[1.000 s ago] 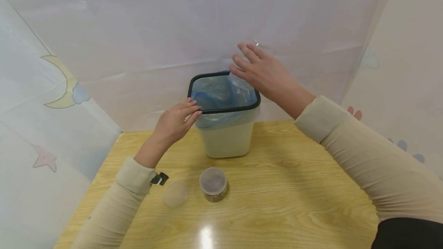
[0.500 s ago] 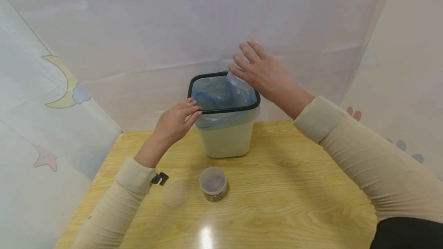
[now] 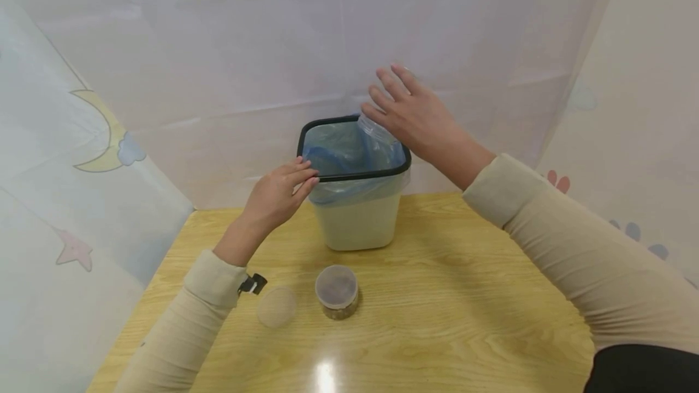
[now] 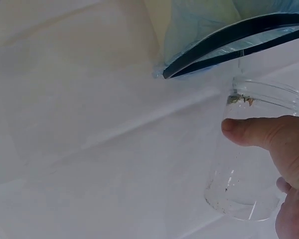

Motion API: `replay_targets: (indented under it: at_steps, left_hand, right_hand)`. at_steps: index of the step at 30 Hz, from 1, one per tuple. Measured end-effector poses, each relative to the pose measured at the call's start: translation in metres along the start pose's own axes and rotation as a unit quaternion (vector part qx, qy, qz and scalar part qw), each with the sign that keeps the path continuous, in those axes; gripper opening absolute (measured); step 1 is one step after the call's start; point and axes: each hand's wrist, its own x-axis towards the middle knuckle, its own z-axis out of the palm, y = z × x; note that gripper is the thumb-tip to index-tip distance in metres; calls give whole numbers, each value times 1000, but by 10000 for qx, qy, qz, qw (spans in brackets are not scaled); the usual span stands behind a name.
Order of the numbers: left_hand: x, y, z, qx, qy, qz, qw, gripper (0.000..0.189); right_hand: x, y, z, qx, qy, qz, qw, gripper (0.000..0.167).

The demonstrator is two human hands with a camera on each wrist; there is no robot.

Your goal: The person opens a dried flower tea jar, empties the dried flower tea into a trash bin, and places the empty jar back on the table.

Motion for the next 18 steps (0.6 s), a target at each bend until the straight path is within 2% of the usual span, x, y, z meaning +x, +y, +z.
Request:
replay_targets:
  at_steps: [18]
  left_hand:
    - [0, 2, -1, 27, -34, -32, 10000, 40]
  right_hand:
    - [-2, -3, 1, 70, 20, 115, 9999, 96]
